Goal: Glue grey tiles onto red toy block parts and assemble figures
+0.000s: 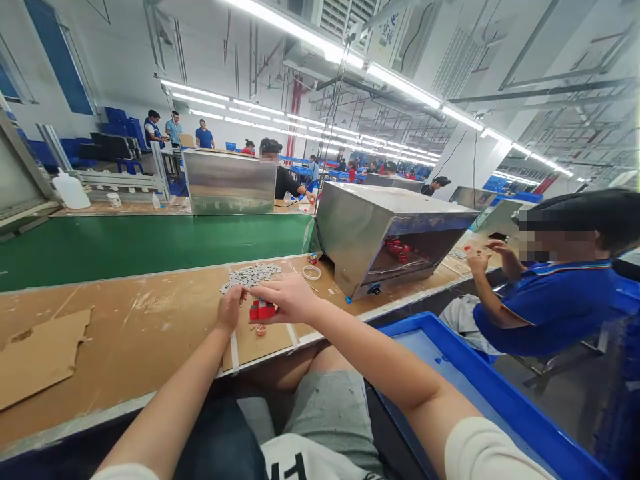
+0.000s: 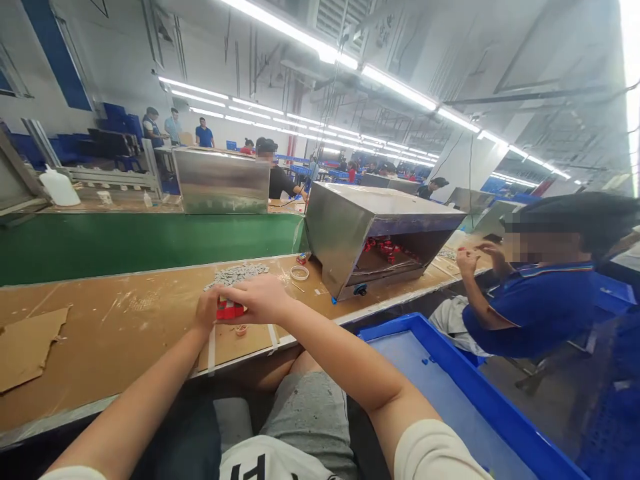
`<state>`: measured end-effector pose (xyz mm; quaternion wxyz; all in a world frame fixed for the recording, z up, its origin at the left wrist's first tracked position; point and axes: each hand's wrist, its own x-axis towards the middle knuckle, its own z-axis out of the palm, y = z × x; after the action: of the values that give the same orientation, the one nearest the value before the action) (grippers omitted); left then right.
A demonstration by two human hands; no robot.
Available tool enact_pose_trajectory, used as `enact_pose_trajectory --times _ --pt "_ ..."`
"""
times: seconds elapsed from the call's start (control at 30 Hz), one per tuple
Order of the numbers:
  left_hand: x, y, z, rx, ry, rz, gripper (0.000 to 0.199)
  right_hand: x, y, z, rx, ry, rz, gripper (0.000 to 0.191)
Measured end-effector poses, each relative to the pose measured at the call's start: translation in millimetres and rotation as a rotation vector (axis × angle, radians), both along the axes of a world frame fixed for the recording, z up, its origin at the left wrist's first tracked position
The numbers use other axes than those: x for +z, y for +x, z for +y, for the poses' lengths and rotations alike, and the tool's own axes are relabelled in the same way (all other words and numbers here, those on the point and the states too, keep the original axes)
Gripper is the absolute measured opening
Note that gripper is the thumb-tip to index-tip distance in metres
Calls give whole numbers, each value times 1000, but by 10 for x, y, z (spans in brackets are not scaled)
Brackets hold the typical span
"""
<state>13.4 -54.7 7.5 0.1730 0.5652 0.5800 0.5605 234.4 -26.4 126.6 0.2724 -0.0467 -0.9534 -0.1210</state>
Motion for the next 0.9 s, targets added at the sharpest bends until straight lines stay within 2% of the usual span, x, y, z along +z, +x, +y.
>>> enact_pose_trajectory --times 0.07,0.13,0.27,0.33,0.43,0.57,0.67,0.77,0.9 --pt "69 -110 -42 -38 46 46 80 -115 -126 153 -52 -73 3 56" --pt "166 -271 -70 -119 77 178 78 -214 -262 321 -98 -169 12 58" --pt "314 -629 -30 -220 134 626 67 -399 -562 653 -169 -279 -28 71" --pt "300 -766 35 -185 104 733 66 -512 -712 798 -170 -303 -70 72" --pt "180 -891 144 -150 36 835 59 -752 -873 987 -117 -351 -125 69" --pt "31 -923 210 -190 62 920 50 -1149 -868 1196 39 -535 -122 68" --pt "51 -862 204 -184 178 964 48 -1359 -770 1303 88 -559 -112 65" --pt "157 -776 200 -221 279 1010 51 -1421 -711 1327 128 -417 -193 61" --pt "297 -707 243 -282 315 1054 54 -1351 -694 1282 160 -350 -164 67"
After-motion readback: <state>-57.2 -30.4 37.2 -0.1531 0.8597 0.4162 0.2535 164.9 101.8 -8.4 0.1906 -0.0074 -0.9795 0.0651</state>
